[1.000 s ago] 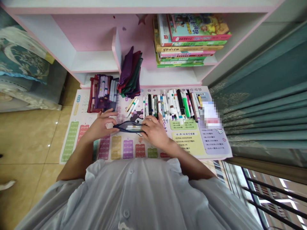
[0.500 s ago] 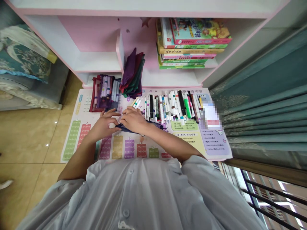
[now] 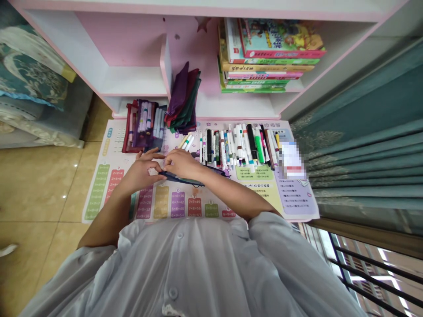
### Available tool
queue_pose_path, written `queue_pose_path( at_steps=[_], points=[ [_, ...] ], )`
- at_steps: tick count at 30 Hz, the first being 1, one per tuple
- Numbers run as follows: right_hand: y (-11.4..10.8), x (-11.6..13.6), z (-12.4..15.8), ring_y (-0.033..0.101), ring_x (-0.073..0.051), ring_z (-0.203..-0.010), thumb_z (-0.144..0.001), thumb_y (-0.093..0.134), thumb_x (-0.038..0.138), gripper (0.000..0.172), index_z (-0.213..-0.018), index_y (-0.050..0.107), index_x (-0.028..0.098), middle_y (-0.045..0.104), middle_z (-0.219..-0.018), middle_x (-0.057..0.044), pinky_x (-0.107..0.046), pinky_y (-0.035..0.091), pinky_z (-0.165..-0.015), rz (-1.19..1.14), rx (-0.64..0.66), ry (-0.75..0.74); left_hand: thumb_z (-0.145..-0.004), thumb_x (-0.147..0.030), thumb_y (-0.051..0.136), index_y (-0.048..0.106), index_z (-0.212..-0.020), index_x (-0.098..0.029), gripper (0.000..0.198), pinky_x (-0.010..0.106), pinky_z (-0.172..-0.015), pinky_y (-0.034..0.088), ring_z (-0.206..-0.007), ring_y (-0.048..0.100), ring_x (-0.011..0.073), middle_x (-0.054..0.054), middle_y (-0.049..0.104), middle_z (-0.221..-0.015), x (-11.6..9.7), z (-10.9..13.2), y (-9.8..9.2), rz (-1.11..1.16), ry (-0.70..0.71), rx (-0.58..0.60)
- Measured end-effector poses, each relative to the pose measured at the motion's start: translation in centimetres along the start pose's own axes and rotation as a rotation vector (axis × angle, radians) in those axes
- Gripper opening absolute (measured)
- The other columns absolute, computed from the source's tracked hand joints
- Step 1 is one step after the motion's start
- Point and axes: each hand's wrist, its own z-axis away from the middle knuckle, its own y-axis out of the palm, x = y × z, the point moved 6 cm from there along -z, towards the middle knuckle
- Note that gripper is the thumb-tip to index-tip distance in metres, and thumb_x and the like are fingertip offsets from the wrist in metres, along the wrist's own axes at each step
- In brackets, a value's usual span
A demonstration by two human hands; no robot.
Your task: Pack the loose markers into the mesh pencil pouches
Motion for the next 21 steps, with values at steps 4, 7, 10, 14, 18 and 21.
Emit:
queue_pose_path(
  at_steps=[4,7,10,14,18,21],
  points=[
    [-0.4,0.3,0.5,0.062,-0.023,-0.117,-0.079,0.071,0.013,0.011,-0.082,0.077,0.022,0.073,-0.110,-0.004,-0.041,0.043,-0.109,-0.016,-0.002,-0.059,-0.069,-0.029,0.081,0.066,-0.066,-0.021,0.017,0.068,-0.119,0.014,-0.143,0.040,0.0368,0.006,0.068,-0.128,-0.2,0.0,0.0,0.010,0.004,0.010],
    [-0.8,0.7,1.1,0.048,-0.029,-0.137,-0.079,0.070,0.010,0.014,-0.082,0.077,0.023,0.066,-0.128,-0.006,-0.051,0.034,-0.116,0.047,-0.044,-0.116,-0.069,-0.030,0.080,0.065,-0.066,-0.020,0.018,0.069,-0.119,0.013,-0.143,0.040,0.0365,0.006,0.068,-0.127,-0.1,0.0,0.1,0.014,0.004,-0.004],
    [-0.9,0.7,1.4,0.034,-0.035,-0.147,-0.080,0.072,0.015,0.009,-0.079,0.075,0.024,0.062,-0.135,-0.005,-0.063,0.025,-0.117,0.102,-0.065,-0.113,-0.070,-0.030,0.079,0.065,-0.065,-0.020,0.018,0.069,-0.118,0.014,-0.144,0.040,0.0360,0.006,0.068,-0.127,0.1,0.0,0.2,0.021,0.005,-0.019],
    [-0.4,0.1,1.3,0.036,-0.037,-0.145,-0.080,0.072,0.020,0.003,-0.080,0.075,0.022,0.061,-0.136,-0.007,-0.061,0.031,-0.114,0.093,-0.014,-0.062,-0.071,-0.031,0.079,0.064,-0.064,-0.021,0.019,0.069,-0.119,0.013,-0.143,0.041,0.0359,0.006,0.068,-0.128,0.2,0.0,0.3,0.025,0.007,-0.027],
    [-0.2,-0.5,1.1,0.042,-0.033,-0.141,-0.077,0.071,0.018,0.007,-0.081,0.076,0.022,0.063,-0.133,-0.007,-0.054,0.033,-0.116,0.044,-0.002,-0.042,-0.071,-0.033,0.078,0.064,-0.064,-0.021,0.019,0.068,-0.119,0.014,-0.143,0.041,0.0365,0.006,0.068,-0.127,0.1,0.1,0.2,0.026,0.011,-0.035],
    [-0.2,-0.5,1.1,0.044,-0.032,-0.139,-0.075,0.073,0.019,0.007,-0.080,0.076,0.023,0.065,-0.129,-0.006,-0.051,0.034,-0.116,0.018,0.000,-0.059,-0.070,-0.032,0.077,0.063,-0.063,-0.020,0.020,0.069,-0.118,0.014,-0.143,0.041,0.0367,0.006,0.068,-0.126,-0.1,0.1,0.1,0.025,0.008,-0.028]
  ],
)
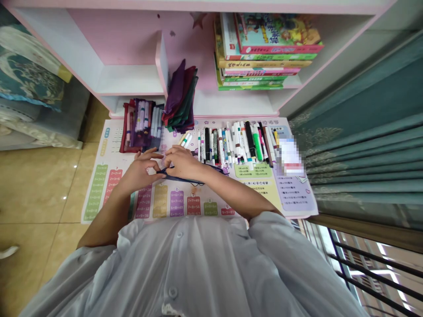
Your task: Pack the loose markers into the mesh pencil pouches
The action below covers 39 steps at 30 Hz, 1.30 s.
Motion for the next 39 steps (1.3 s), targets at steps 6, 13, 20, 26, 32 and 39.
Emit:
queue_pose_path(
  at_steps=[6,13,20,26,32,39],
  points=[
    [-0.1,0.6,0.0,0.053,-0.027,-0.130,-0.077,0.077,0.027,0.005,-0.076,0.076,0.022,0.067,-0.125,-0.009,-0.047,0.034,-0.117,-0.024,0.025,-0.040,-0.073,-0.034,0.075,0.063,-0.064,-0.021,0.020,0.069,-0.118,0.012,-0.144,0.040,0.0365,0.007,0.068,-0.128,0.0,0.1,0.1,0.015,-0.002,0.010],
    [0.1,0.7,0.3,0.039,-0.034,-0.143,-0.080,0.073,0.023,0.003,-0.078,0.075,0.023,0.064,-0.134,-0.006,-0.063,0.030,-0.114,0.044,0.030,0.045,-0.072,-0.032,0.074,0.061,-0.063,-0.021,0.019,0.068,-0.119,0.012,-0.144,0.040,0.0353,0.006,0.068,-0.127,-0.1,0.0,0.3,0.004,-0.006,0.019],
    [0.1,1.7,0.6,0.031,-0.036,-0.149,-0.076,0.071,0.016,0.007,-0.072,0.069,0.020,0.058,-0.143,-0.008,-0.070,0.028,-0.111,0.077,0.037,0.041,-0.071,-0.030,0.074,0.061,-0.064,-0.021,0.018,0.068,-0.119,0.013,-0.144,0.039,0.0365,0.006,0.067,-0.129,-0.2,0.0,0.4,0.005,-0.006,0.041],
    [0.5,0.9,0.4,0.028,-0.036,-0.151,-0.076,0.072,0.020,0.009,-0.067,0.070,0.019,0.055,-0.147,-0.008,-0.064,0.028,-0.116,0.044,0.056,0.090,-0.072,-0.028,0.073,0.060,-0.064,-0.020,0.017,0.068,-0.119,0.012,-0.144,0.040,0.0359,0.006,0.068,-0.127,-0.2,0.0,0.3,0.011,0.009,0.043],
    [0.3,0.5,0.5,0.032,-0.032,-0.150,-0.083,0.067,0.024,0.012,-0.073,0.074,0.021,0.056,-0.146,-0.007,-0.057,0.028,-0.121,0.036,0.060,0.099,-0.073,-0.035,0.075,0.059,-0.067,-0.021,0.021,0.067,-0.119,0.012,-0.143,0.041,0.0352,0.007,0.068,-0.127,0.1,0.0,0.3,0.008,0.013,0.054],
    [0.3,0.2,0.7,0.036,-0.031,-0.148,-0.084,0.066,0.023,0.014,-0.073,0.074,0.021,0.060,-0.141,-0.007,-0.058,0.027,-0.122,0.040,0.037,0.074,-0.073,-0.035,0.075,0.060,-0.069,-0.021,0.021,0.066,-0.118,0.017,-0.143,0.042,0.0357,0.007,0.068,-0.127,0.2,0.0,0.5,0.000,0.024,0.084]
  ],
)
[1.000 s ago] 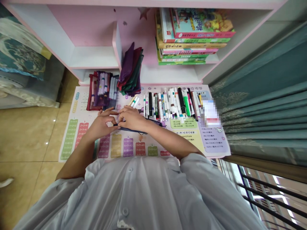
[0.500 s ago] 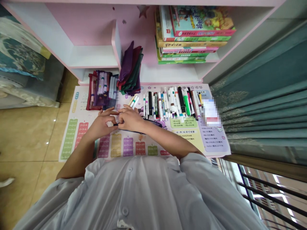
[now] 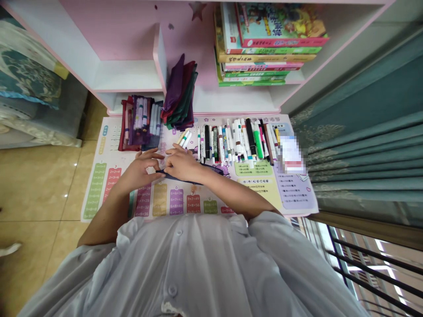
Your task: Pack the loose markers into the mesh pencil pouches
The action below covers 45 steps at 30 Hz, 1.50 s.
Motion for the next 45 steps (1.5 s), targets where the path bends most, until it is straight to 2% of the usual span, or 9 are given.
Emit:
queue_pose_path(
  at_steps=[8,14,21,29,39,45],
  points=[
    [-0.3,0.0,0.3,0.036,-0.035,-0.147,-0.085,0.065,0.022,0.016,-0.072,0.073,0.020,0.057,-0.144,-0.010,-0.061,0.028,-0.119,0.006,0.028,0.022,-0.074,-0.036,0.074,0.058,-0.068,-0.020,0.024,0.065,-0.118,0.017,-0.143,0.042,0.0344,0.008,0.068,-0.127,0.1,0.1,-0.1,0.016,0.010,-0.004],
    [-0.1,-0.3,0.3,0.044,-0.030,-0.142,-0.084,0.066,0.025,0.016,-0.070,0.072,0.021,0.060,-0.140,-0.007,-0.058,0.028,-0.120,0.007,0.007,-0.006,-0.075,-0.038,0.073,0.058,-0.069,-0.021,0.023,0.064,-0.118,0.017,-0.143,0.041,0.0344,0.008,0.068,-0.127,0.2,0.0,-0.1,0.010,0.002,0.006],
    [-0.3,-0.5,0.7,0.036,-0.034,-0.147,-0.085,0.066,0.026,0.016,-0.071,0.073,0.020,0.058,-0.143,-0.009,-0.061,0.028,-0.119,0.014,0.011,0.019,-0.075,-0.038,0.072,0.058,-0.069,-0.021,0.023,0.064,-0.118,0.017,-0.142,0.043,0.0345,0.008,0.068,-0.126,0.2,0.0,-0.2,0.014,0.010,0.000],
    [-0.6,-0.4,1.1,0.039,-0.033,-0.146,-0.086,0.065,0.024,0.015,-0.075,0.073,0.020,0.056,-0.146,-0.013,-0.065,0.028,-0.117,0.033,0.045,0.031,-0.076,-0.038,0.070,0.057,-0.068,-0.020,0.023,0.064,-0.117,0.018,-0.142,0.043,0.0342,0.008,0.068,-0.125,0.2,0.0,-0.2,0.019,0.026,-0.010],
    [-1.1,-0.7,1.5,0.027,-0.036,-0.152,-0.085,0.066,0.023,0.012,-0.076,0.074,0.019,0.052,-0.150,-0.009,-0.062,0.025,-0.120,0.013,0.064,0.094,-0.076,-0.039,0.070,0.057,-0.068,-0.020,0.025,0.063,-0.117,0.020,-0.141,0.044,0.0348,0.008,0.068,-0.125,0.3,0.0,-0.2,-0.003,0.028,-0.001],
    [-1.2,-0.9,1.6,0.029,-0.036,-0.151,-0.084,0.067,0.025,0.011,-0.077,0.074,0.021,0.054,-0.148,-0.008,-0.063,0.025,-0.120,0.005,0.038,0.086,-0.076,-0.038,0.071,0.057,-0.067,-0.020,0.025,0.064,-0.117,0.020,-0.141,0.044,0.0351,0.008,0.068,-0.125,0.4,0.0,-0.2,0.003,0.034,-0.007]
  ],
)
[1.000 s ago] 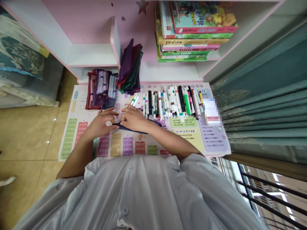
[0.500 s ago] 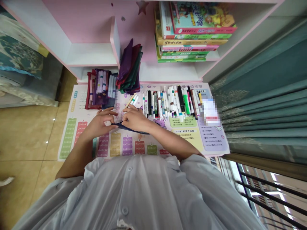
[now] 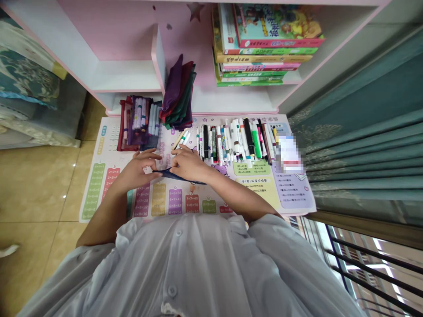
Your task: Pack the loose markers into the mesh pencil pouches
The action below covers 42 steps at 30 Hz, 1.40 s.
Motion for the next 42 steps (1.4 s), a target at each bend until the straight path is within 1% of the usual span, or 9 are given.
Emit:
queue_pose_path(
  at_steps=[6,13,24,37,42],
  points=[
    [0.0,-0.1,0.1,0.029,-0.035,-0.151,-0.083,0.067,0.024,0.011,-0.076,0.074,0.020,0.055,-0.148,-0.008,-0.060,0.026,-0.121,-0.004,0.000,0.002,-0.077,-0.039,0.069,0.056,-0.067,-0.020,0.025,0.066,-0.116,0.020,-0.141,0.044,0.0362,0.008,0.068,-0.125,0.1,0.0,0.0,0.017,0.012,-0.010],
    [-0.2,-0.6,0.3,0.030,-0.035,-0.150,-0.084,0.066,0.024,0.011,-0.076,0.074,0.020,0.054,-0.149,-0.008,-0.061,0.026,-0.120,0.001,0.000,0.018,-0.075,-0.039,0.070,0.056,-0.067,-0.020,0.025,0.069,-0.115,0.017,-0.141,0.044,0.0370,0.008,0.069,-0.124,0.2,0.0,0.0,0.018,-0.018,-0.004],
    [-0.2,-1.0,0.4,0.031,-0.036,-0.150,-0.084,0.066,0.024,0.013,-0.075,0.073,0.020,0.055,-0.148,-0.007,-0.060,0.029,-0.119,0.010,0.005,0.012,-0.076,-0.041,0.069,0.055,-0.067,-0.020,0.026,0.066,-0.116,0.019,-0.141,0.044,0.0352,0.008,0.069,-0.125,0.4,0.0,0.0,0.012,-0.018,-0.001],
    [-0.5,-1.4,0.8,0.028,-0.035,-0.151,-0.085,0.066,0.024,0.013,-0.076,0.074,0.020,0.055,-0.147,-0.006,-0.057,0.028,-0.121,-0.004,0.024,0.045,-0.075,-0.041,0.068,0.056,-0.067,-0.021,0.025,0.063,-0.119,0.019,-0.140,0.045,0.0344,0.007,0.069,-0.124,0.5,-0.1,-0.2,0.006,-0.035,0.000],
    [-0.8,-1.5,1.0,0.029,-0.036,-0.151,-0.085,0.066,0.023,0.013,-0.075,0.073,0.021,0.054,-0.149,-0.005,-0.059,0.028,-0.120,-0.019,0.018,0.044,-0.075,-0.043,0.067,0.056,-0.066,-0.021,0.026,0.062,-0.119,0.021,-0.141,0.045,0.0342,0.008,0.069,-0.124,0.5,-0.1,-0.2,0.024,-0.018,-0.002]
  ],
)
